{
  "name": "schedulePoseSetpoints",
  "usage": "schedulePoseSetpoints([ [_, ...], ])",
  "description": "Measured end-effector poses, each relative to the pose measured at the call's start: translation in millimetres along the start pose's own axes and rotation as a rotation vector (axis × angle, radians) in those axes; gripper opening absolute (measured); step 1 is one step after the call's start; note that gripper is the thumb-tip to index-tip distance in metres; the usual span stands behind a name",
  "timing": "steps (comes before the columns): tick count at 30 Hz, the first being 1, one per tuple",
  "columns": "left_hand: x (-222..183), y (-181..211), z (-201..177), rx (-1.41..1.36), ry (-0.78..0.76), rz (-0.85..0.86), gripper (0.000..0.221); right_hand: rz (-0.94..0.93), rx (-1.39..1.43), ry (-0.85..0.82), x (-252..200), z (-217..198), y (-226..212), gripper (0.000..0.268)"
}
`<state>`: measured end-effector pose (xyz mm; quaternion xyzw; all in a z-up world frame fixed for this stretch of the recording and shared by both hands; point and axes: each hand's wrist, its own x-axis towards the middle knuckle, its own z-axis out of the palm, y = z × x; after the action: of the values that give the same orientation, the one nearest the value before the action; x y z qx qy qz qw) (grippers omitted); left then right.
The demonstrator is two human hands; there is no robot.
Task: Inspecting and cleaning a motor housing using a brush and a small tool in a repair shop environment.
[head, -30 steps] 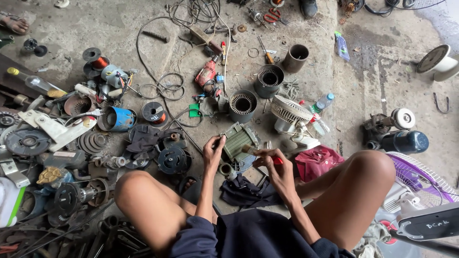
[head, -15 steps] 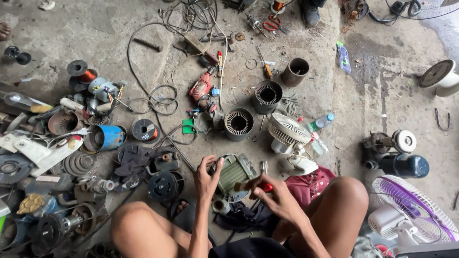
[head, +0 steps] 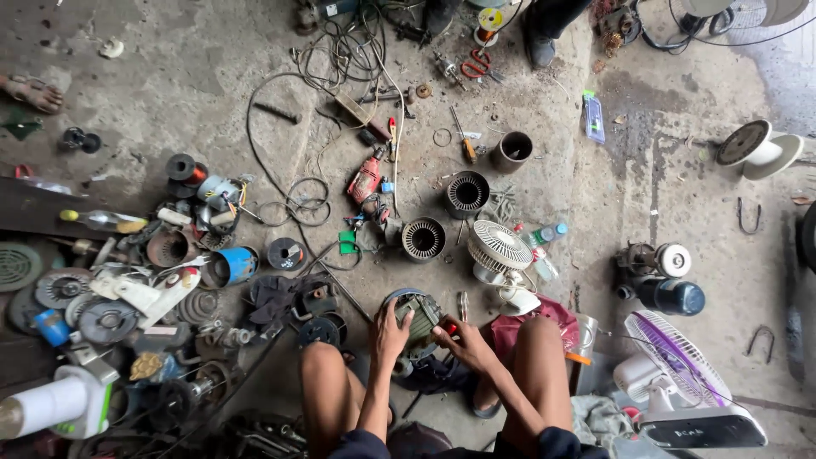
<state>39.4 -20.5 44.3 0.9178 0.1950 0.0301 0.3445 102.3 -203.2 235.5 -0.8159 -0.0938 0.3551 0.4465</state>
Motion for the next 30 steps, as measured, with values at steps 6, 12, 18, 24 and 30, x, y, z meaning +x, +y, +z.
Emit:
schedulePoseSetpoints([
  [6,-36.0,8.4,-46.7,-0.074,-0.451,-0.373,0.057,-0.242,-0.265,0.020,-38.7,23.5,-24.5,0.029],
  [12,-63.3,7.3,-75.5,-0.139,-0.542,-0.561,0.047,-0.263,-0.117,0.051,-30.0,62.1,11.9,0.015],
  [18,-92.1,17.1,-106.0,-0.120,-0.492,-0.509,0.044,-0.004,-0.439,0.137,-47.7,32.2,-7.4,0.037],
  [24,-99.0,50.7,-140.5,-0.112,-0.518,-0.484,0.042,-0.002,-0.443,0.085,-68.0,27.4,-15.6,0.038],
  [30,-122.0,72.3,-171.2,-0.141,-0.420,-0.344,0.037,-0.138,-0.329,0.025,-106.4,17.3,-13.0,0.027],
])
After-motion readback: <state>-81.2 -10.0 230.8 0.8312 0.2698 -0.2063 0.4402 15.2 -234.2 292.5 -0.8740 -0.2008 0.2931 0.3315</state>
